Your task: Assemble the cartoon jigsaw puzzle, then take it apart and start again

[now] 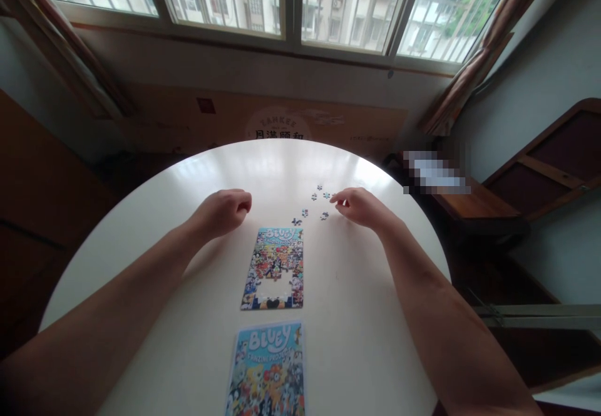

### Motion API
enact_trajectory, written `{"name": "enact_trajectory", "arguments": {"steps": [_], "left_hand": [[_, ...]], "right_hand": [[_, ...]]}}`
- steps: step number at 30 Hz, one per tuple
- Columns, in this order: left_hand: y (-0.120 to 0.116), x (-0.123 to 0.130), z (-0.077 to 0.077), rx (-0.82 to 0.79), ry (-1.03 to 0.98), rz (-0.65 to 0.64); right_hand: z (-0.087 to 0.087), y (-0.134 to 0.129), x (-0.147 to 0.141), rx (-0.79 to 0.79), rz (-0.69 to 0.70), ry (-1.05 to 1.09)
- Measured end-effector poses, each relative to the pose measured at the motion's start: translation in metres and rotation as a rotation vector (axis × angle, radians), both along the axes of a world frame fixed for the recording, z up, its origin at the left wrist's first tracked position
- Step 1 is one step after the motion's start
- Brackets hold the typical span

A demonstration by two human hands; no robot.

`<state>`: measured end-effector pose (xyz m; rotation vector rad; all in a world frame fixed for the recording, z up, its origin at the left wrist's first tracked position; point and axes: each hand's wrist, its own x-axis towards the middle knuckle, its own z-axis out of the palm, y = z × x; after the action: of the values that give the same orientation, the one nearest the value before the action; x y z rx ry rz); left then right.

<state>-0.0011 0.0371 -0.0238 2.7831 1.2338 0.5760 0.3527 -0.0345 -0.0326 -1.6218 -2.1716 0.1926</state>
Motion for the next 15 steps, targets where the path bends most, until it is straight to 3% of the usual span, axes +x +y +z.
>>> {"name": "enact_trajectory", "arguments": {"steps": [3, 8, 15], "left_hand": [[0.003, -0.001, -0.006, -0.082, 0.024, -0.08], [0.007, -0.002, -0.01, -0.112, 0.043, -0.081], [0.011, -0.006, -0.014, -0.098, 0.062, -0.09]], "right_hand": [[-0.004, 0.002, -0.001, -0.005, 0.011, -0.001], [-0.003, 0.005, -0.007, 0.041, 0.03, -0.014], [0.0, 0.003, 0.003, 0.028, -0.086, -0.061]]}}
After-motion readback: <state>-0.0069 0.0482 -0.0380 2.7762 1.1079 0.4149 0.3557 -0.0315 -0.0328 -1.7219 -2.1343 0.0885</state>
